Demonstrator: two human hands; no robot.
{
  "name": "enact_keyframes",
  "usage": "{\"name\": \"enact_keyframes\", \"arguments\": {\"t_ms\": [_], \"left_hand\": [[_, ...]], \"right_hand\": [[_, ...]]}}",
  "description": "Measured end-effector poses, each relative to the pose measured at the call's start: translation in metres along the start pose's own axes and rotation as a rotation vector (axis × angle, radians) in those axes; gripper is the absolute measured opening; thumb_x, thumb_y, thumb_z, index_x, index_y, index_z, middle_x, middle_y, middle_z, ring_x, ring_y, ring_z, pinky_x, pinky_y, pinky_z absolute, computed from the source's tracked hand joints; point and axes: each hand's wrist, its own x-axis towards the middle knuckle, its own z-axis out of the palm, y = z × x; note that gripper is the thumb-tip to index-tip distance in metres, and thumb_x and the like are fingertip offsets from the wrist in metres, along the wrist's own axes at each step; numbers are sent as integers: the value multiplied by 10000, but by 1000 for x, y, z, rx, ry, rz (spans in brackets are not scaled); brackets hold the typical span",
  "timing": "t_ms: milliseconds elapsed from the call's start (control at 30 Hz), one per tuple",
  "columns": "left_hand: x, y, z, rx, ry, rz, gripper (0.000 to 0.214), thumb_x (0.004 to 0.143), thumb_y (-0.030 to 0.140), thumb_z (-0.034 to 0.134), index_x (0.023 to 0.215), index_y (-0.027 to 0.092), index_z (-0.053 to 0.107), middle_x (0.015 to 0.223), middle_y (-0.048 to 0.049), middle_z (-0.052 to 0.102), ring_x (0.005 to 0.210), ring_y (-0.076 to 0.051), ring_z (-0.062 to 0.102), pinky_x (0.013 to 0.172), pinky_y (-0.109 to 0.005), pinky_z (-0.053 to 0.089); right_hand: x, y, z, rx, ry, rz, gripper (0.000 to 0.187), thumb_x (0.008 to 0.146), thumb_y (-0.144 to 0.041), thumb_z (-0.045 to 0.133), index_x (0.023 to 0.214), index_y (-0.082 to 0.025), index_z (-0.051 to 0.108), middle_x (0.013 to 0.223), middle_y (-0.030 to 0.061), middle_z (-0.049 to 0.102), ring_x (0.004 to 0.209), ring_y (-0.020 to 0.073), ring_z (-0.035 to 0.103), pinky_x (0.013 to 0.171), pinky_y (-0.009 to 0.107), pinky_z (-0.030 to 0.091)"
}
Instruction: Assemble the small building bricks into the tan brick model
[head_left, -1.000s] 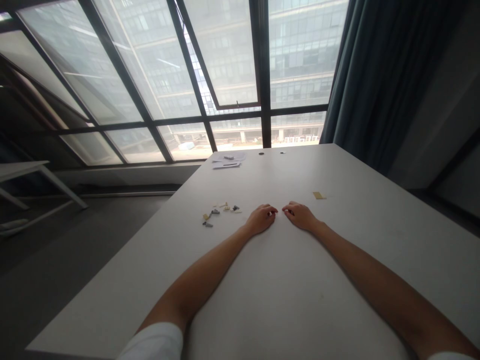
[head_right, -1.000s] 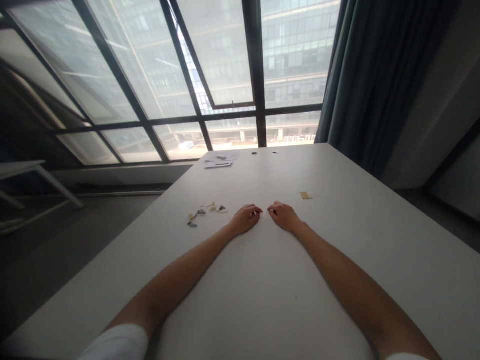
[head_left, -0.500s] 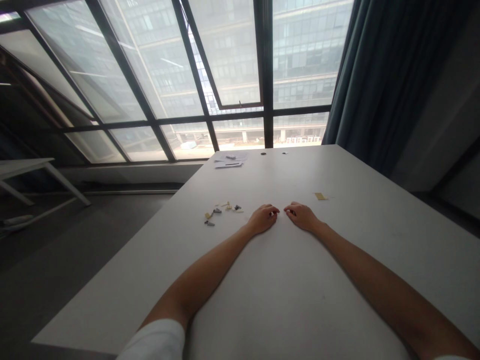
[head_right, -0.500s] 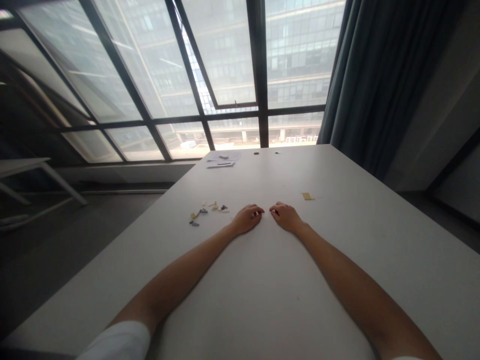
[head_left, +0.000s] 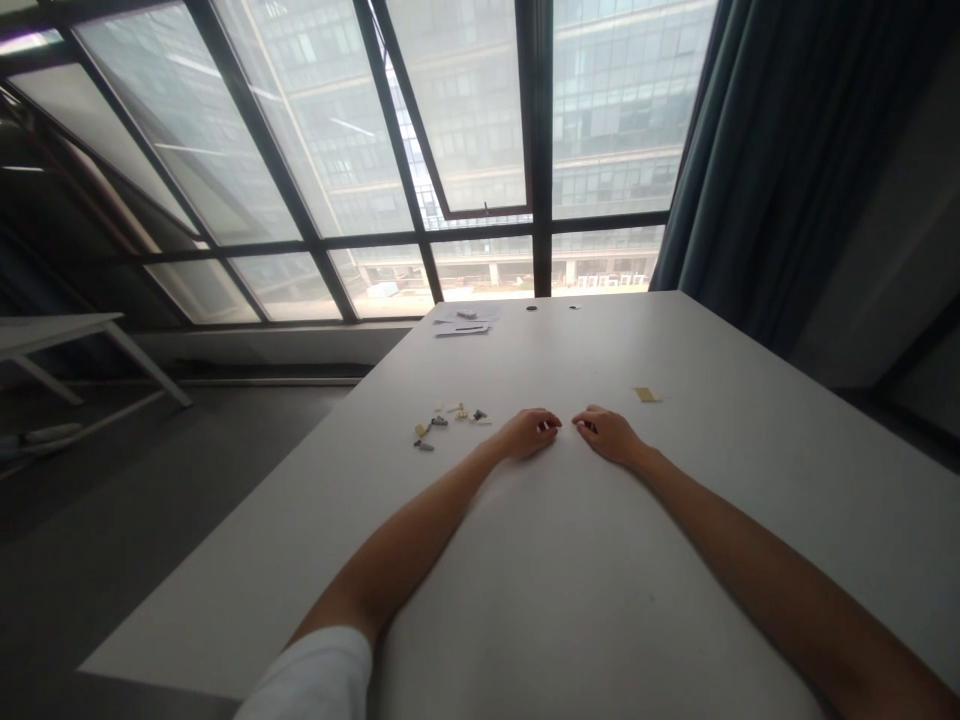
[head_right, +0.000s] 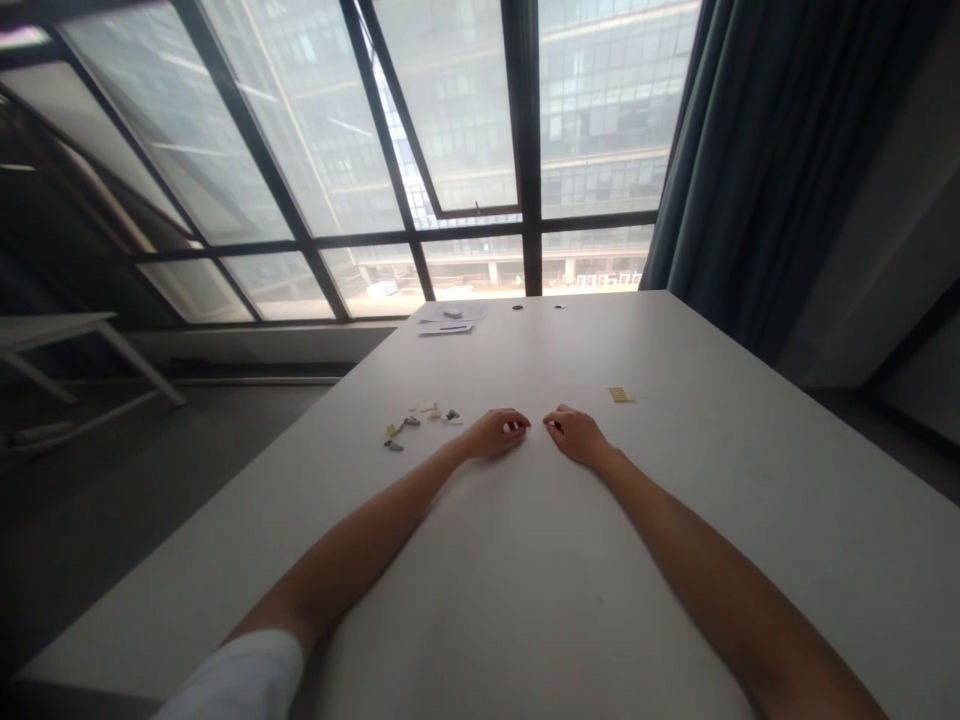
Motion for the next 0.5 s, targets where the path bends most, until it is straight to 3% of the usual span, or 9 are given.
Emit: {"name": "enact_keyframes", "arguments": {"t_ms": [100,200,300,400,500], "left_hand": [[1,-5,-27,20,-77,-25,278,889,321,585,1070,190,752,956,-55,748,819,-165,661,771,-256,523],[-1,-15,-60,86,32,-160,314,892,376,594,1088,190,756,945,-55,754,779,-170,664,750,-263,529],[-6,-30,-90,197,162,-271,295,883,347,611,1073,188,770,971,-60,761,846,-186,679,833,-272,533],[-12,-47,-107,274,245,-430,254,872,294,617,1032,188,784,979,-60,770,914,-194,691,879,-266,527],[-17,-59,-112,324,181,-610,219,849,307,653,986,203,789,954,-63,776,921,-202,701,857,-265,535]], "right_hand": [[-1,-1,0,0,0,3,241,987,-262,534,1093,-231,748,1029,43,689,894,169,640,794,245,431],[-1,-3,0,7,0,4,240,988,-257,531,1088,-231,747,1044,41,688,882,164,641,796,245,432],[-2,-4,-1,9,-7,18,239,987,-256,532,1086,-233,749,1042,42,686,880,164,642,794,245,435],[-1,-5,-1,14,-8,19,239,983,-248,536,1090,-232,749,1043,43,685,889,167,642,805,245,438],[-1,-3,1,22,1,12,240,982,-246,535,1089,-233,750,1049,42,686,901,169,644,826,247,438]]}}
